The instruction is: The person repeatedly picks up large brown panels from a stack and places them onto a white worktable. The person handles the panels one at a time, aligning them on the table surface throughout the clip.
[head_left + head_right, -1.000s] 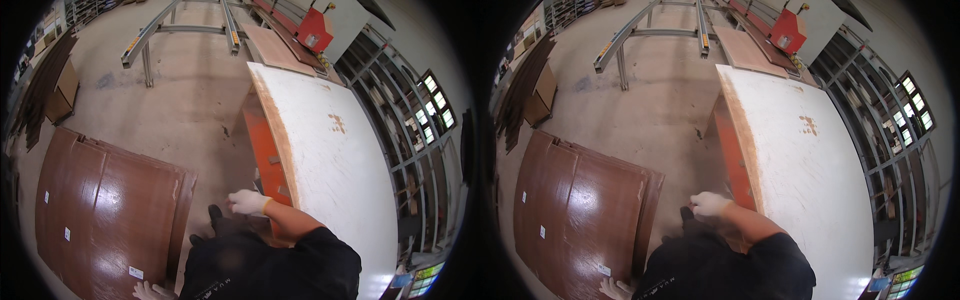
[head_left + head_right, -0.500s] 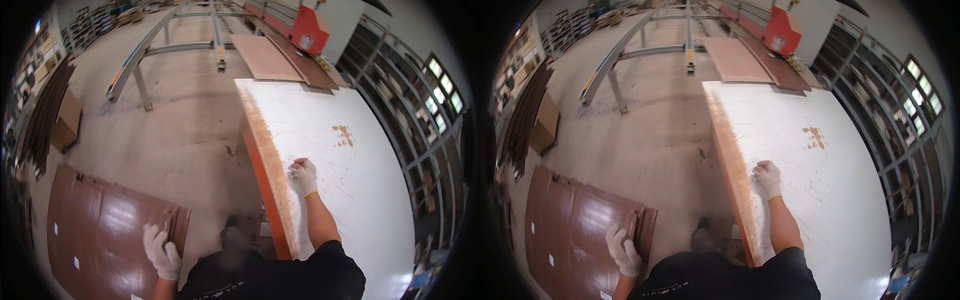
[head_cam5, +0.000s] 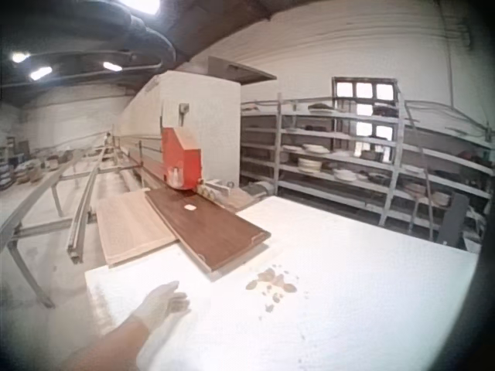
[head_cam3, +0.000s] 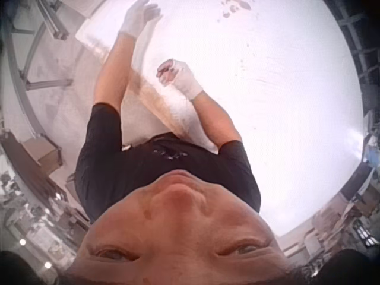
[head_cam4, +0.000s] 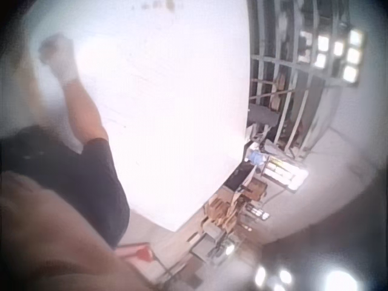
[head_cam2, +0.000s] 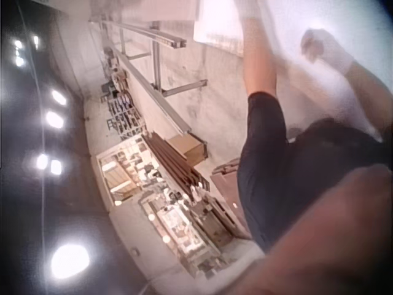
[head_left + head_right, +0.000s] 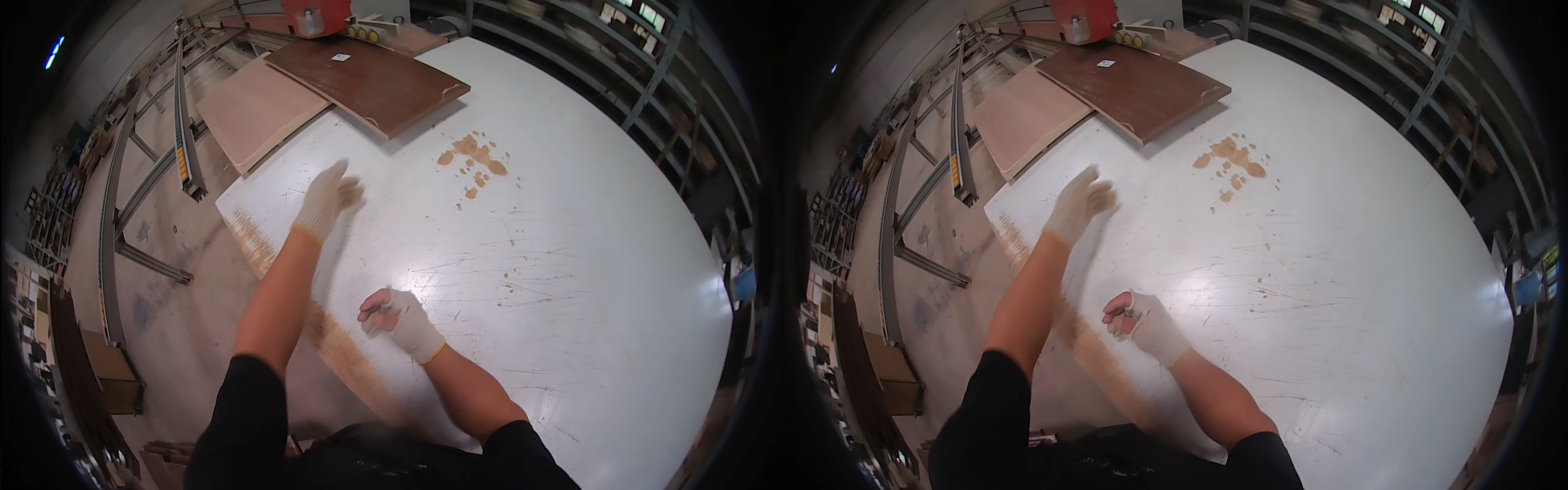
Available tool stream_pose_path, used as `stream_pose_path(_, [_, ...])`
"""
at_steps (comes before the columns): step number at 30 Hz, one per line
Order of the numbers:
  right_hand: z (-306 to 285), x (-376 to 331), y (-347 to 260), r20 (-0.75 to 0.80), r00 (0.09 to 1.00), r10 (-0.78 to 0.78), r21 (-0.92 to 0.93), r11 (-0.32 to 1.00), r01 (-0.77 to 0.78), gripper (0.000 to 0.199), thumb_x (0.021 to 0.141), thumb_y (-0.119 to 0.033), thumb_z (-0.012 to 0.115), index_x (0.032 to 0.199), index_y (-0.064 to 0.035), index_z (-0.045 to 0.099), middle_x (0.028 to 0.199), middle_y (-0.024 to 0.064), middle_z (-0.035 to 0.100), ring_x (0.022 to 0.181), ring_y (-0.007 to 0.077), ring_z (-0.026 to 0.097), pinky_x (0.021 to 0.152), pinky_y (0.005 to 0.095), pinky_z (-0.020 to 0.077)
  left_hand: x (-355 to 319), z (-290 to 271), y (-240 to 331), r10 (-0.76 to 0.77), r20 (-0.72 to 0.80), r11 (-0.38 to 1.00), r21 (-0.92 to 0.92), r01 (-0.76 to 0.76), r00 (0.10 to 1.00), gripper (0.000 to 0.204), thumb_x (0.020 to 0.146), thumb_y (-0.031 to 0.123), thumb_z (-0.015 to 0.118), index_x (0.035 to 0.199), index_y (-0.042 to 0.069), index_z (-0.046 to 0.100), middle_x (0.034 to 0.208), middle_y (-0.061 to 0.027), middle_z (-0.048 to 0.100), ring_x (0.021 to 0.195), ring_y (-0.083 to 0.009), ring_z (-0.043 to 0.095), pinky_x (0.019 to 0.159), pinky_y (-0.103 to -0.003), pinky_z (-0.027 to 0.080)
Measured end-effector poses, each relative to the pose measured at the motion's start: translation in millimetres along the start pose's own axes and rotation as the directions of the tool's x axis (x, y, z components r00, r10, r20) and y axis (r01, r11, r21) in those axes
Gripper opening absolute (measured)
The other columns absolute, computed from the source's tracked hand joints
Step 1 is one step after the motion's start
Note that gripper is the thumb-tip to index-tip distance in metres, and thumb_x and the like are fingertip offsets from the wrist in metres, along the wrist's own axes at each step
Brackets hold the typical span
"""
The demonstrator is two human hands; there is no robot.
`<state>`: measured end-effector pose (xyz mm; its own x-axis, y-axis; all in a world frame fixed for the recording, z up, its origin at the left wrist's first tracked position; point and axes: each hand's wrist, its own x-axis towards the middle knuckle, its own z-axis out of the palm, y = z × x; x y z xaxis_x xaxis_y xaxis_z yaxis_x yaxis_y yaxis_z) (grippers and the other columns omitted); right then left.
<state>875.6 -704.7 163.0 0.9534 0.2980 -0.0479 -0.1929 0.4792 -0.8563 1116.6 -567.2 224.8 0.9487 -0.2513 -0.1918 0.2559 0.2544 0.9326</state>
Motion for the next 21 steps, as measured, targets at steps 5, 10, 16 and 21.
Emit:
stream_pose_path(5, [-5,3,4,-0.007,0.997,-0.077,0.063,0.995,0.077,0.023,0.093,-0.001,0.064,0.116,0.0022,0.064,0.105,0.0151,0.072,0.089,0.0213,0.072,0.08,0.0342,0.0605,111,92,-30,-0.105,-0.042,0.963,-0.255,0.091,0.994,0.055,0.105,0.035,0.062,0.143,0.0,0.046,0.14,-0.0241,0.056,0.122,-0.0332,0.064,0.105,-0.048,0.056])
stream_pose_path(10, [-24,8,-7,-0.123,0.967,-0.223,-0.002,0.975,0.224,0.017,0.096,-0.009,0.065,0.109,0.0016,0.064,0.098,0.0149,0.071,0.076,0.0206,0.07,0.069,0.0333,0.0599,106,125,-54,0.009,0.1,0.884,-0.466,0.039,0.995,0.043,0.103,0.014,0.061,0.142,0.002,0.046,0.139,-0.0146,0.058,0.122,-0.03,0.064,0.103,-0.052,0.058])
stream_pose_path(16, [-121,17,-80,-0.858,0.429,-0.283,0.188,0.604,0.775,0.028,0.107,-0.028,0.051,0.118,-0.005,0.062,0.114,0.0109,0.066,0.107,0.0263,0.065,0.092,0.0448,0.0562,-15,65,-32,-0.164,-0.037,0.946,-0.29,0.147,0.986,0.041,0.103,0.018,0.057,0.14,0.002,0.052,0.136,-0.0148,0.061,0.123,-0.0316,0.063,0.103,-0.051,0.056])
stream_pose_path(21, [-118,60,-116,-0.581,0.803,-0.13,0.375,0.833,0.406,0.043,0.106,-0.032,0.052,0.134,0.0,0.057,0.134,0.018,0.062,0.124,0.032,0.06,0.102,0.0465,0.0533,-123,-66,-15,-0.144,-0.123,0.951,-0.29,0.103,0.982,0.039,0.102,0.02,0.06,0.131,-0.006,0.06,0.129,-0.0167,0.066,0.114,-0.0291,0.067,0.094,-0.045,0.06])
